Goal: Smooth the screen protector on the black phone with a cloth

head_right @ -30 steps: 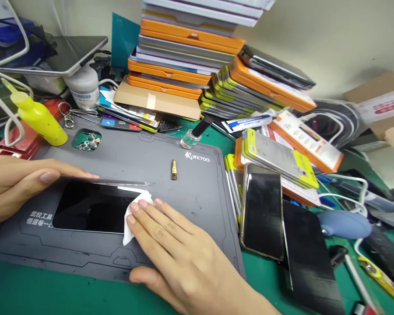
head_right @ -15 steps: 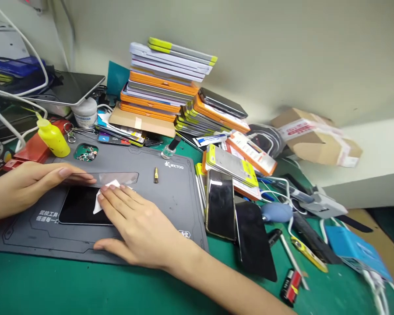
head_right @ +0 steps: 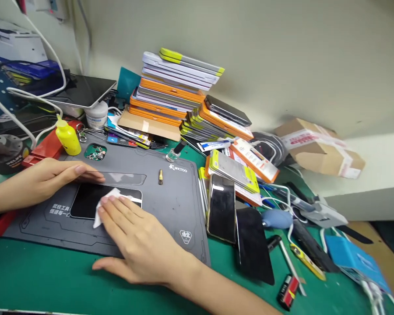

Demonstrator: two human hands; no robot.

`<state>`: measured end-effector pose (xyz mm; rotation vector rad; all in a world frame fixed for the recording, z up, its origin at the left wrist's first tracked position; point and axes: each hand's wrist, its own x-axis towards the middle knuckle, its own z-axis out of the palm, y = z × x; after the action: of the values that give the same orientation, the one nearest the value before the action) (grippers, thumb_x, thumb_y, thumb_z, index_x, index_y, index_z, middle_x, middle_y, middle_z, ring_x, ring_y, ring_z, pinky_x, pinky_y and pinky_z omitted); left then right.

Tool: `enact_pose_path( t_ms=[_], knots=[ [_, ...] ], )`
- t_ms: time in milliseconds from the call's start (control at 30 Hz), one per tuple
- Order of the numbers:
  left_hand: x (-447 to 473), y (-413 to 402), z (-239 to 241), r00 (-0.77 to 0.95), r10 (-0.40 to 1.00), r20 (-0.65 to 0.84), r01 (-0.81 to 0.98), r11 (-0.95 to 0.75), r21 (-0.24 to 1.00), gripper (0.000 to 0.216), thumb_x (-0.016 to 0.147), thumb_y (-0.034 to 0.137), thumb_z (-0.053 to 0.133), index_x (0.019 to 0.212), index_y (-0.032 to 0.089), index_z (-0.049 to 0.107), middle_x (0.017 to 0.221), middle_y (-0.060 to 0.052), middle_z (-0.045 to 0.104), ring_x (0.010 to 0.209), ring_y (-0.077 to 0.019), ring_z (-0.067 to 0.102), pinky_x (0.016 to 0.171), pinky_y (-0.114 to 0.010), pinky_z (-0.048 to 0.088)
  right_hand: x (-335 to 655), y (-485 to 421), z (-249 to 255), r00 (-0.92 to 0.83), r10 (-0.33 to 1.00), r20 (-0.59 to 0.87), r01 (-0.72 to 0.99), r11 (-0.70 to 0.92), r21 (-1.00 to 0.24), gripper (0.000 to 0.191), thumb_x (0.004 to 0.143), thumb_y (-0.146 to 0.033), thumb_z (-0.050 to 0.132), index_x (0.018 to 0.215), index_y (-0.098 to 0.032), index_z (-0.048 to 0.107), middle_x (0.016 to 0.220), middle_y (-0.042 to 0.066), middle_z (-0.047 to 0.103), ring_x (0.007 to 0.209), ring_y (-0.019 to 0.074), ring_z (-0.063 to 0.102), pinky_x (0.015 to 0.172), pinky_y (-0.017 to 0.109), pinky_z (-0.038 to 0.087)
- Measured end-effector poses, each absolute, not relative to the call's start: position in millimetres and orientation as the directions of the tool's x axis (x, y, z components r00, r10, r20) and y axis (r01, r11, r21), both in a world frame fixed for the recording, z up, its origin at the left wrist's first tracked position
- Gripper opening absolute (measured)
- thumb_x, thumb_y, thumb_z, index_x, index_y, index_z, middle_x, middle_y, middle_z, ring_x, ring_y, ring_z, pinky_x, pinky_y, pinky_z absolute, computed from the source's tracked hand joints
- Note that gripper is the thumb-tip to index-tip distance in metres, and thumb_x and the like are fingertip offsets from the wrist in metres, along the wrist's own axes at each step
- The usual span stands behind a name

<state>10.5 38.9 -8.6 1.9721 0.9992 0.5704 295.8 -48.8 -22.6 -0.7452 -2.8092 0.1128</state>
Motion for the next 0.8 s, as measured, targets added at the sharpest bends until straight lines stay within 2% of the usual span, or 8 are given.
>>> enact_pose_path(
  t_ms=[67,200,333,533,633,800],
  knots=[
    [10.4,39.7,-8.1,0.579,0.815,0.031,0.441,-0.345,0.828,0.052,0.111,0.061,0.044,0.123,0.026,0.080,0.125,-0.005,0.084,0.118,-0.0238,0.079,0.114,-0.042,0.061,292.7,-47.3,-22.8,-0.856,0.474,0.208,0.456,0.880,-0.132,0.090,0.102,-0.064,0.066,0.158,0.004,0.050,0.168,0.026,0.046,0.162,0.0345,0.039,0.134,0.050,0.036],
    [13.1,37.6,-7.2,0.579,0.815,0.041,0.451,-0.362,0.816,0.051,0.111,0.057,0.043,0.121,0.026,0.081,0.121,-0.003,0.085,0.115,-0.0233,0.080,0.113,-0.041,0.061,311.6,-63.0,-24.4,-0.860,0.471,0.198,0.459,0.882,-0.103,0.075,0.107,-0.052,0.064,0.158,0.001,0.051,0.167,0.022,0.050,0.162,0.0310,0.040,0.133,0.047,0.038],
    [15.4,35.4,-4.2,0.591,0.806,0.042,0.444,-0.368,0.817,0.048,0.111,0.054,0.044,0.117,0.026,0.083,0.118,-0.001,0.086,0.113,-0.0223,0.081,0.109,-0.038,0.062,315.0,-70.9,-25.1,-0.848,0.478,0.230,0.479,0.876,-0.054,0.078,0.106,-0.056,0.062,0.155,0.004,0.054,0.163,0.023,0.054,0.159,0.0353,0.044,0.130,0.049,0.043],
    [14.6,34.9,1.5,0.590,0.807,0.010,0.490,-0.368,0.790,0.047,0.110,0.052,0.044,0.121,0.025,0.082,0.125,-0.002,0.084,0.120,-0.0231,0.078,0.111,-0.037,0.060,280.8,-49.7,-26.2,-0.845,0.463,0.269,0.457,0.885,-0.089,0.079,0.106,-0.058,0.061,0.155,0.004,0.054,0.164,0.024,0.052,0.157,0.0351,0.048,0.133,0.049,0.039],
    [14.8,34.6,-0.1,0.605,0.796,0.021,0.468,-0.376,0.800,0.045,0.110,0.050,0.046,0.121,0.025,0.082,0.124,0.000,0.084,0.119,-0.0203,0.079,0.110,-0.031,0.060,293.2,-50.1,-28.1,-0.833,0.491,0.256,0.485,0.870,-0.091,0.071,0.109,-0.050,0.060,0.159,0.001,0.051,0.165,0.021,0.051,0.159,0.0322,0.044,0.132,0.048,0.040],
    [16.2,33.3,-4.1,0.614,0.788,0.052,0.435,-0.392,0.810,0.040,0.110,0.043,0.046,0.121,0.026,0.081,0.120,0.005,0.085,0.114,-0.0143,0.079,0.102,-0.021,0.059,333.7,-57.2,-33.9,-0.795,0.549,0.258,0.560,0.828,-0.037,0.068,0.110,-0.032,0.058,0.168,-0.002,0.037,0.164,0.022,0.053,0.158,0.0306,0.046,0.128,0.050,0.045]
  ],
)
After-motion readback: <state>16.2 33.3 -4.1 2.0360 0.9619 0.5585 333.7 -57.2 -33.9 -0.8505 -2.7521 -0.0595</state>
